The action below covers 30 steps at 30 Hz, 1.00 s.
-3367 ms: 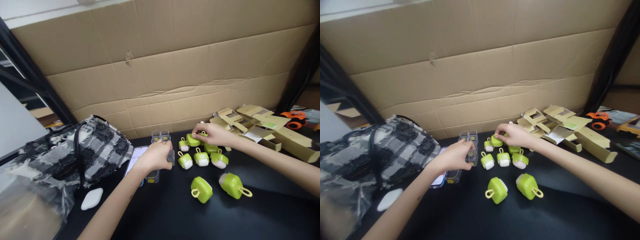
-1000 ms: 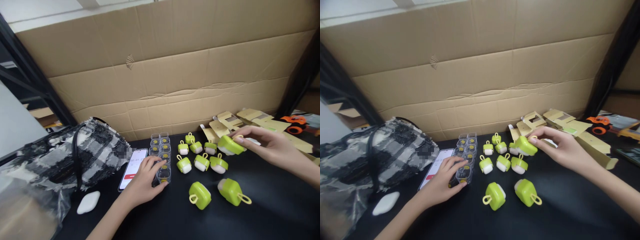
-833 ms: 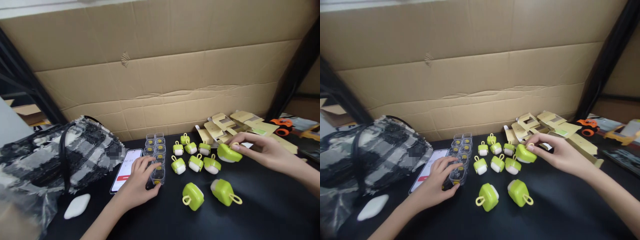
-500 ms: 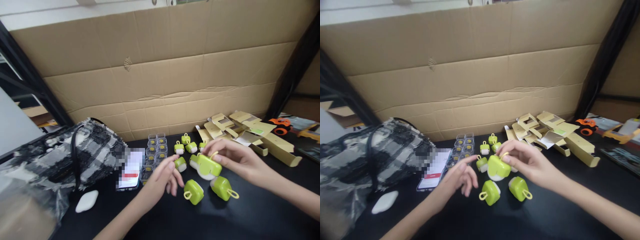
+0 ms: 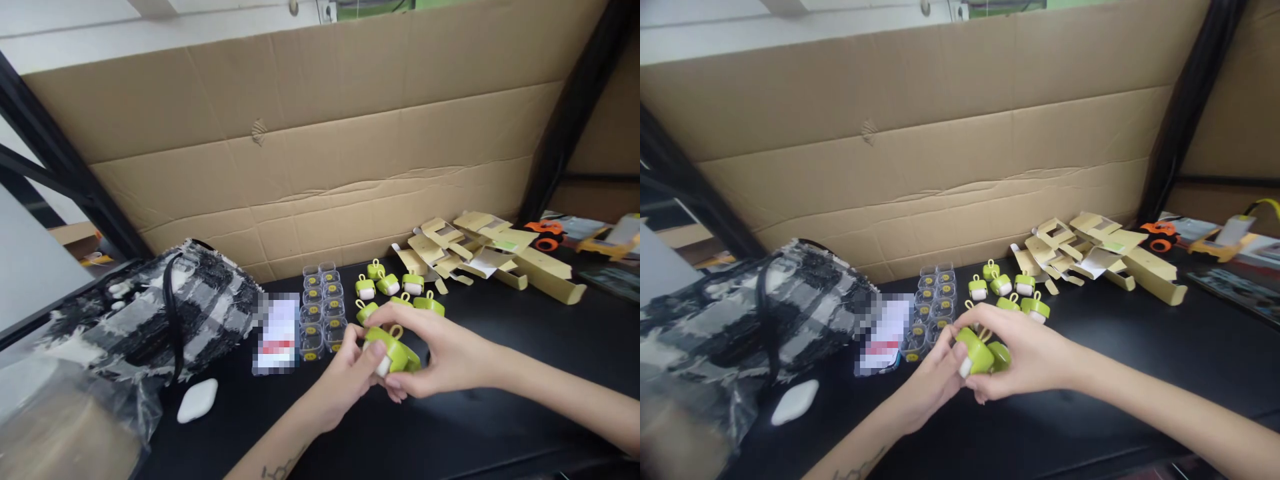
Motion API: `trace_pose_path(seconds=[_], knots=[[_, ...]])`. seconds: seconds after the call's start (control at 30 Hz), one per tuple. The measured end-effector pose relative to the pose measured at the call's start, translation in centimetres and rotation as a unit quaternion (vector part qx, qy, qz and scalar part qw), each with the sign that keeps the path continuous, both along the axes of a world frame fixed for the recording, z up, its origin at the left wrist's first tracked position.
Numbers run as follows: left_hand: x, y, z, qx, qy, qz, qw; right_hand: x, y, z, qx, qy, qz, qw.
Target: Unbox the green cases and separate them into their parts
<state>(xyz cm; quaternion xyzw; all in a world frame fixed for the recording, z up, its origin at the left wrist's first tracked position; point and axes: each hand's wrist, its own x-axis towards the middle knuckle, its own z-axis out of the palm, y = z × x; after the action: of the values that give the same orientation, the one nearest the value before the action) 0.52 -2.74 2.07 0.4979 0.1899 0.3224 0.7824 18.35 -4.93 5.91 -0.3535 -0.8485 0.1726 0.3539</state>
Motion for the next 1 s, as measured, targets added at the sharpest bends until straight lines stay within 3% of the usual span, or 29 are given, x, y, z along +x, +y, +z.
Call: trace_pose_path(seconds=[0.27,0.5,0.63,0.8,0.9,1.0], knots=[[-0.5,0.4,0.5,0.050,0.113,-0.065,0.990,0.0,-0.9,-1.1,0.042,-0.023,0.053,0.997],[-0.8,0.0,1.2,0.104,0.106,-0.010,0.989,0.2,0.1,0.5,-0.031,-0.028,0.096,0.994],[-1.3,0.5,1.2,0.062,0.098,-0.046,0.992,1.0,2.2,1.8,-0.065,-0.024,0.106,0.992],[-1.1,0.7,1.3,0.057,0.101,0.006,0.993,2.4,7.3,2.7,-0.078,0.160,0.032,0.984],[-1.0,0.8,1.8,0.107,0.131,0.023,0.985,3.2,8.7,2.4,-0.121,0.218,0.023,0.968],[-1.3,1.1,2.6,0.223,0.202,0.075,0.951,4.4,7.6,1.7,-0.117,0.159,0.023,0.980]])
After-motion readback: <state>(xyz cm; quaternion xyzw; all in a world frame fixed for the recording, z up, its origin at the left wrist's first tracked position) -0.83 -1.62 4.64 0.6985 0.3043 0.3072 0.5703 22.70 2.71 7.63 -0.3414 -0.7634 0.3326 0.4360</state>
